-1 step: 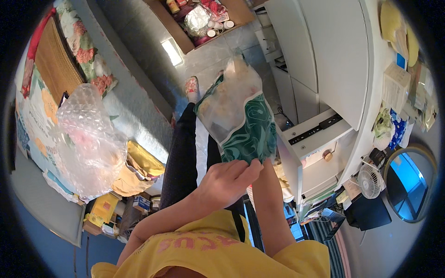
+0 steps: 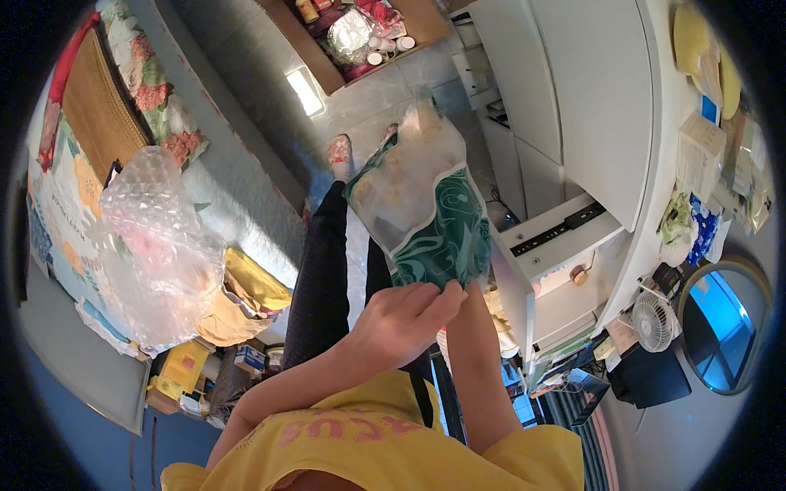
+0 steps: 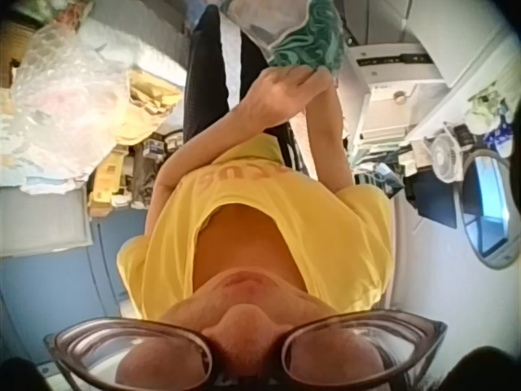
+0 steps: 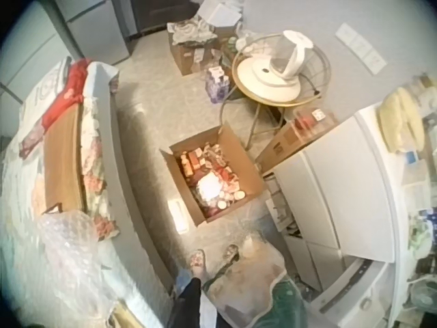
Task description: The person opens a drawer and sorts various small items, including a pink tube, a plastic bag, a small pouch, and a glass jar, into a cardboard box. They handle each item individually, inspecting them before placing them in the box.
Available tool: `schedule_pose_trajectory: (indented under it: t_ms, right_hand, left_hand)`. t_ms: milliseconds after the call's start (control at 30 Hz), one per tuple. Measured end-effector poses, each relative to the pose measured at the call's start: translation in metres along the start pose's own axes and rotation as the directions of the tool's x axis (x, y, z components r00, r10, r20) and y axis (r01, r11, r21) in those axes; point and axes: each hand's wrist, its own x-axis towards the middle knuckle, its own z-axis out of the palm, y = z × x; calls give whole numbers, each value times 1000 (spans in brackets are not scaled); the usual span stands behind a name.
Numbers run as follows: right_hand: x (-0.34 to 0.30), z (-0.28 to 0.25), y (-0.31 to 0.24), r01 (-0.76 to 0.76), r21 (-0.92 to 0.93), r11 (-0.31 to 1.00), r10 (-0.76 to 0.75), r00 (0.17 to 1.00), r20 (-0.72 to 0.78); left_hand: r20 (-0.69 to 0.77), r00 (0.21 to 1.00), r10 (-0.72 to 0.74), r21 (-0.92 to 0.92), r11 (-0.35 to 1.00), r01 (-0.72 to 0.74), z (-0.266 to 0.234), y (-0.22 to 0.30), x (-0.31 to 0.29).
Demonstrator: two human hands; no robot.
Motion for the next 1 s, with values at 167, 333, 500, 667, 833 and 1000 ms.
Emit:
schedule_pose_trajectory:
  t_ms: [167, 333, 500, 667, 833, 1000]
  right_hand:
    - [0, -1, 5, 11, -46, 999, -11, 1000, -14]
    - [4, 0, 11, 5, -144, 990, -6, 1000, -2]
    - [9, -5, 19, 52, -278, 959, -61, 998, -22]
    - [27, -19, 46, 191, -576, 795, -200, 979, 49]
    - [73, -38, 95, 240, -794, 559, -333, 942, 50]
    - [63, 6, 83, -93, -901, 424, -395, 876, -277]
  left_hand:
    - [61, 998, 12, -15, 1000, -11, 2, 7, 1]
    - [26, 999, 31, -5, 999, -31, 18, 10, -7]
    - [78, 994, 70, -12, 997, -70, 21, 19, -5]
    - [156, 983, 92, 17, 995, -96, 21, 18, -9]
    - [235, 967, 93, 18, 995, -100, 33, 21, -20]
    - [219, 976, -5, 60, 998, -8, 35, 4, -32]
